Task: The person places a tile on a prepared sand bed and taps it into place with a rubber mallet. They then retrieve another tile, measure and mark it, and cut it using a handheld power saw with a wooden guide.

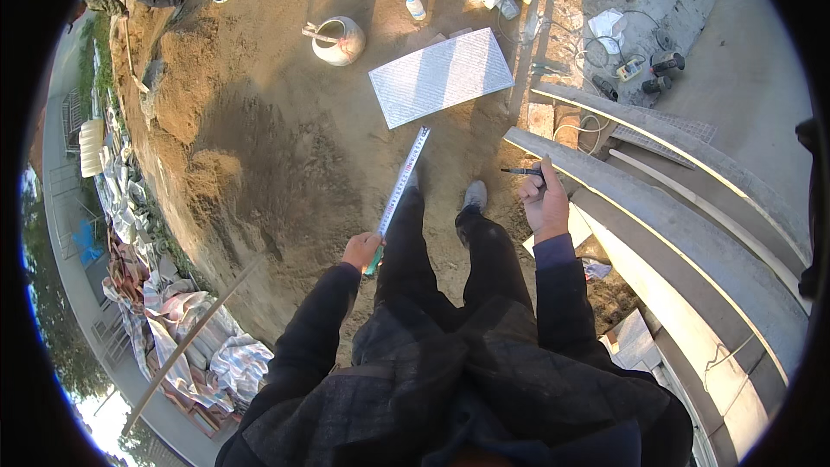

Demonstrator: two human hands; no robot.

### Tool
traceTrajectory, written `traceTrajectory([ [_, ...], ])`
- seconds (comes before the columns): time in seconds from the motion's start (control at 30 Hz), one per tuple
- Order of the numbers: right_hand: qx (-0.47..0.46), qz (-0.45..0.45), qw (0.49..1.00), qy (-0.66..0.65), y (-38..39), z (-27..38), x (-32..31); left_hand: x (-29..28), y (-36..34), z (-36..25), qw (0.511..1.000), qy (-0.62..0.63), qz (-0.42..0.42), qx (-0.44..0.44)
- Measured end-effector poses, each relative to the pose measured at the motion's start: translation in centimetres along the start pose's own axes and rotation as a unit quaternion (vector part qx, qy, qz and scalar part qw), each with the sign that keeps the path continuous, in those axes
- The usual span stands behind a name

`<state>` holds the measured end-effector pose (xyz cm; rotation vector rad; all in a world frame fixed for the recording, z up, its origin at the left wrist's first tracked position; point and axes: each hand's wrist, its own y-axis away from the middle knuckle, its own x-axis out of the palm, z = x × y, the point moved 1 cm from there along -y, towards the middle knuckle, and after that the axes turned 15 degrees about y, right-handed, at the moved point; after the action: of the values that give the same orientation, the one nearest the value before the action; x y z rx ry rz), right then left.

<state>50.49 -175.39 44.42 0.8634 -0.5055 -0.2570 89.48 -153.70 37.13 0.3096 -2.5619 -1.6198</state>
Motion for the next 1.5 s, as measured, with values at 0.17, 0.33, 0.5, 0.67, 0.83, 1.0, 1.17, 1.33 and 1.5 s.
traceTrajectory([
  [0.17,-0.057,-0.022,0.994,0.088,-5.4,1.2,4.5,-6.5,-8.3,-4.8,0.971,-0.231,-0.025,0.052],
  [0.33,-0.139,-0.097,0.901,0.400,-13.3,0.7,9.7,-12.6,-19.0,-11.1,0.910,-0.385,-0.002,0.155],
  [0.5,-0.225,0.039,0.723,0.652,-31.3,-3.4,15.5,-15.9,-33.9,-13.6,0.906,-0.409,-0.027,0.105],
  [0.67,-0.269,0.124,0.567,0.768,-51.8,-11.3,17.5,-16.1,-53.3,-12.4,0.880,-0.440,0.012,0.178],
  [0.83,-0.312,0.137,0.475,0.811,-65.0,-17.6,17.8,-15.9,-68.4,-12.3,0.878,-0.426,0.058,0.211],
  [1.0,-0.350,0.201,0.342,0.849,-70.4,-21.9,17.0,-15.9,-75.7,-13.4,0.863,-0.428,0.073,0.258],
  [1.17,-0.378,0.266,0.282,0.840,-73.4,-23.9,17.4,-15.7,-77.5,-14.5,0.862,-0.412,0.098,0.279],
  [1.33,-0.362,0.249,0.394,0.807,-74.4,-24.0,17.9,-15.4,-77.5,-15.0,0.861,-0.412,0.075,0.289],
  [1.5,-0.362,0.281,0.368,0.809,-75.1,-24.6,18.3,-14.5,-77.6,-15.4,0.847,-0.444,0.068,0.286],
])
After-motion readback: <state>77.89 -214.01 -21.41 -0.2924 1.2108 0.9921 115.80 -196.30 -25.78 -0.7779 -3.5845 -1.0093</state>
